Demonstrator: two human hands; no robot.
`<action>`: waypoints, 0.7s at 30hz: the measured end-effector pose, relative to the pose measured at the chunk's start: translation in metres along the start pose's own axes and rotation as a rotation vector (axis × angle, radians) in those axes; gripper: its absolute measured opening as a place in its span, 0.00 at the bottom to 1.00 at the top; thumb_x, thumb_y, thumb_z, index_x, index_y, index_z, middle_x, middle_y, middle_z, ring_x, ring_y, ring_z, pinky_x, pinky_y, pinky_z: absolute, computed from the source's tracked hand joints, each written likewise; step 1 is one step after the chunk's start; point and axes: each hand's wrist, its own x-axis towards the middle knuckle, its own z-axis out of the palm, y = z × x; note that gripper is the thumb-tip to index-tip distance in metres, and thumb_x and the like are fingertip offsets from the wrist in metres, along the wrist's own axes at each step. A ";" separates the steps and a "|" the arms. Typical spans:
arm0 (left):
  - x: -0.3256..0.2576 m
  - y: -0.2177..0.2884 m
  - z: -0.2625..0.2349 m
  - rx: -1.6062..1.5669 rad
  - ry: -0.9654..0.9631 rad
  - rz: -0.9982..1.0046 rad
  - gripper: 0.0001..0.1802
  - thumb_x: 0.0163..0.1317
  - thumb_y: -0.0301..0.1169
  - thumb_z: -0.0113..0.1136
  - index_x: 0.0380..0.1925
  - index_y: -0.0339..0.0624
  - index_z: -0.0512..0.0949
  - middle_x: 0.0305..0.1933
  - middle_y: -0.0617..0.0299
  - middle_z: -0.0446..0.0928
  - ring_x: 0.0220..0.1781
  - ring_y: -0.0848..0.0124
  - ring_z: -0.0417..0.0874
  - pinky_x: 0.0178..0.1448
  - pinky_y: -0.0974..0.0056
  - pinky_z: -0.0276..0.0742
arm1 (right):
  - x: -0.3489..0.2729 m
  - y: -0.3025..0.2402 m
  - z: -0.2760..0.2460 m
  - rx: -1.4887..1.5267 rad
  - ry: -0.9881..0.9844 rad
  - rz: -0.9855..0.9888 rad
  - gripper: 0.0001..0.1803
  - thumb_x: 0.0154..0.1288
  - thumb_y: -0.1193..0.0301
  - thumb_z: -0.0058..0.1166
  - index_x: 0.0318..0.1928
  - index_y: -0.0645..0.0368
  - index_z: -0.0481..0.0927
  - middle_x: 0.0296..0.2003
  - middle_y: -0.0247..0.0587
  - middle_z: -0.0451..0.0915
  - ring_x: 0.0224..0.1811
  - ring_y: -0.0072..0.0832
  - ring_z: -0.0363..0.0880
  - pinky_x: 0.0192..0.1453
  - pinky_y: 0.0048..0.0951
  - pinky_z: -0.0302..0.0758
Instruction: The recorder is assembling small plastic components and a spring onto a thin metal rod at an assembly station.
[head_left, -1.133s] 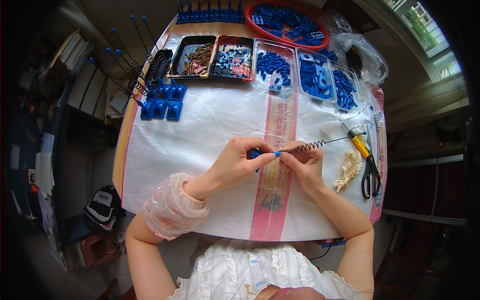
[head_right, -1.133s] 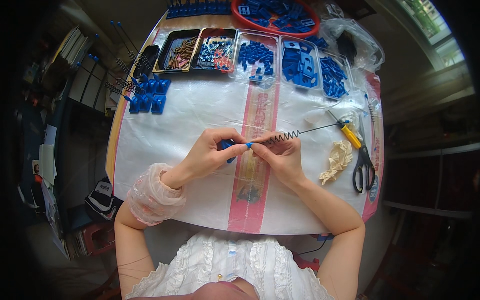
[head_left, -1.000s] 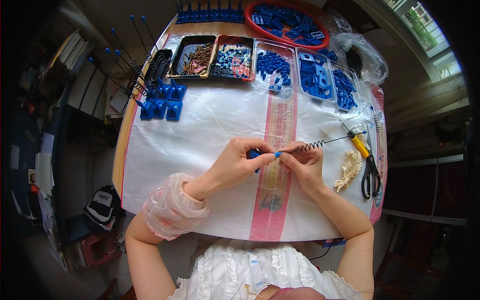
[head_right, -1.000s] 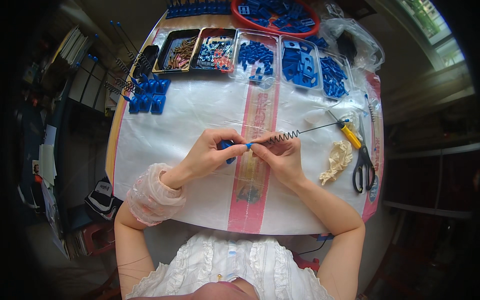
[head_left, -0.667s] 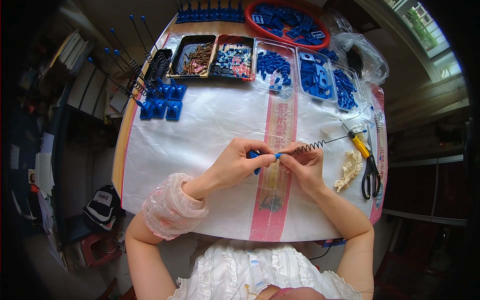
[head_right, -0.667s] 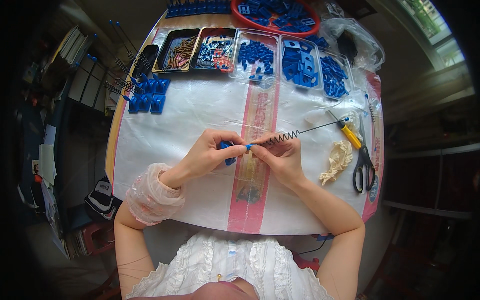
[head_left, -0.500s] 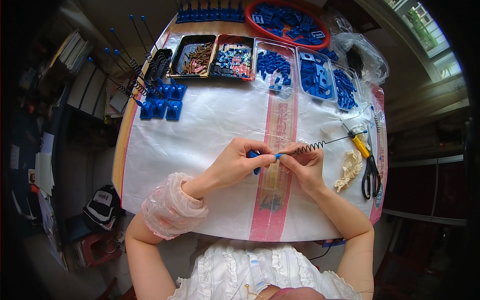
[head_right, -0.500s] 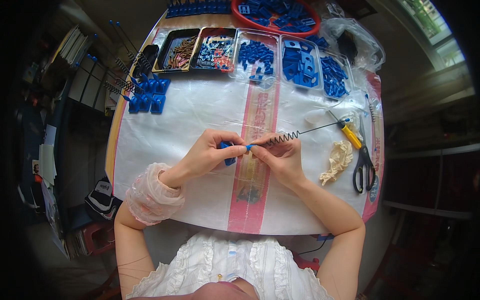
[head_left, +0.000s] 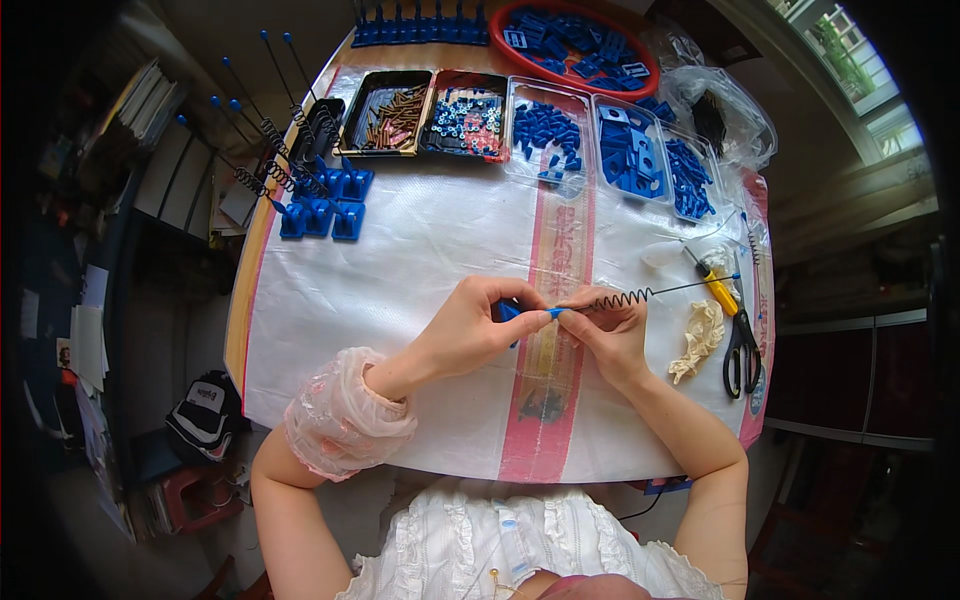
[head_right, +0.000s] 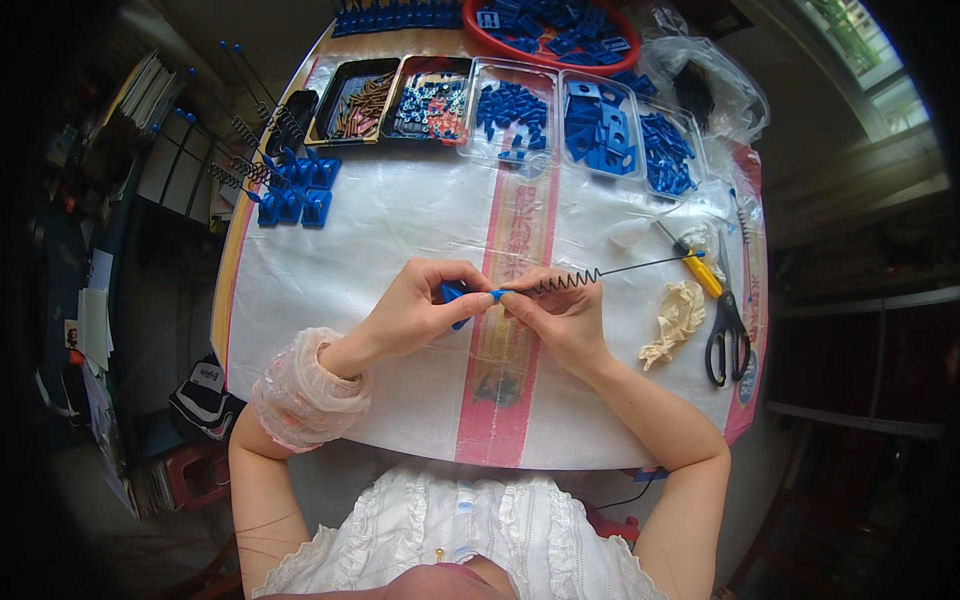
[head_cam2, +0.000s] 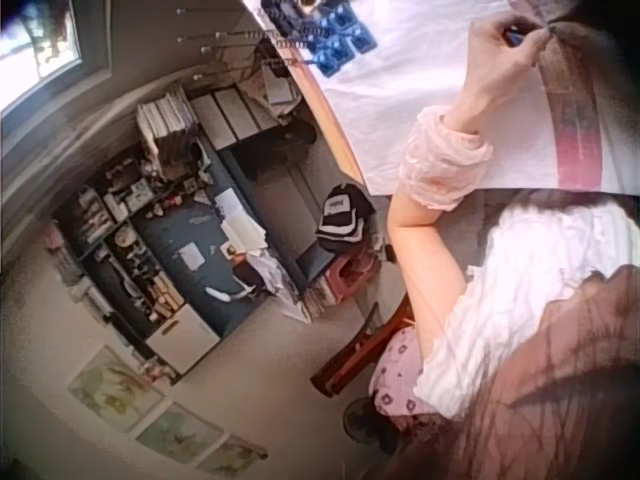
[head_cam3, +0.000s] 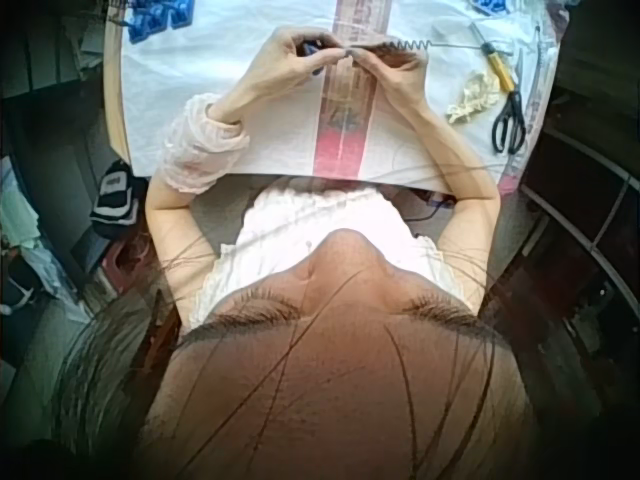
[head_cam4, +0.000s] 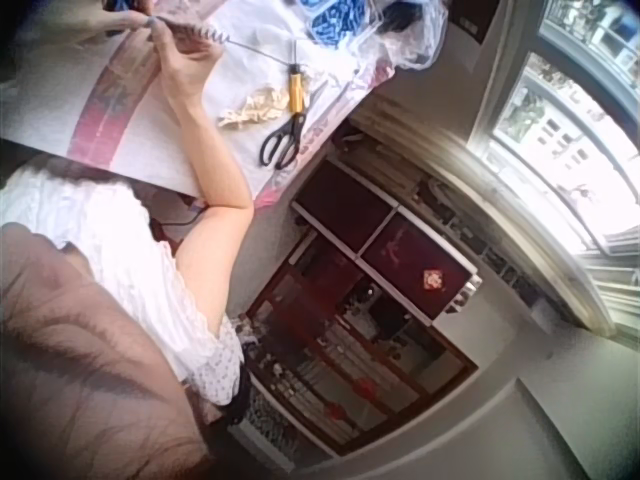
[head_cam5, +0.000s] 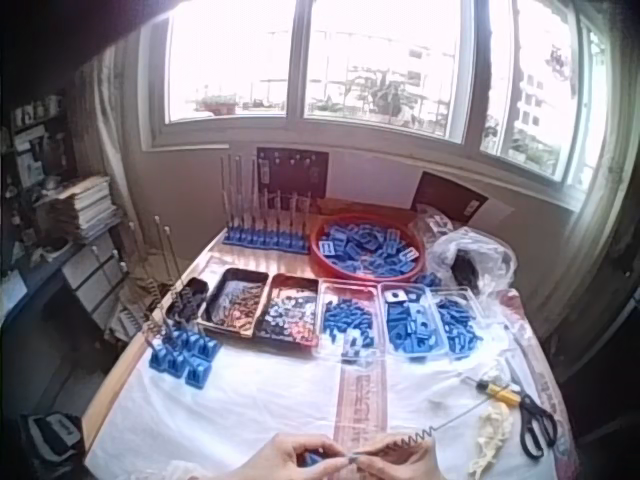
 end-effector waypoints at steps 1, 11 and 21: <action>0.000 -0.004 0.002 0.031 0.028 0.057 0.08 0.62 0.31 0.64 0.34 0.36 0.83 0.24 0.71 0.75 0.24 0.85 0.69 0.25 0.76 0.62 | 0.000 -0.001 0.001 0.003 0.002 0.002 0.05 0.61 0.81 0.62 0.38 0.64 0.84 0.31 0.37 0.83 0.29 0.18 0.80 0.30 0.17 0.75; 0.000 0.001 0.009 0.378 0.202 0.479 0.06 0.53 0.21 0.67 0.32 0.39 0.82 0.27 0.60 0.78 0.24 0.72 0.78 0.26 0.70 0.70 | -0.001 -0.003 -0.003 -0.032 -0.033 -0.055 0.05 0.60 0.83 0.61 0.38 0.66 0.83 0.32 0.39 0.82 0.32 0.20 0.79 0.33 0.18 0.73; 0.000 -0.002 0.008 0.512 0.234 0.589 0.09 0.51 0.21 0.68 0.33 0.40 0.82 0.27 0.59 0.78 0.27 0.65 0.80 0.27 0.66 0.72 | -0.001 -0.010 -0.001 -0.114 -0.054 -0.111 0.06 0.60 0.83 0.61 0.38 0.68 0.83 0.32 0.42 0.82 0.34 0.23 0.79 0.37 0.22 0.74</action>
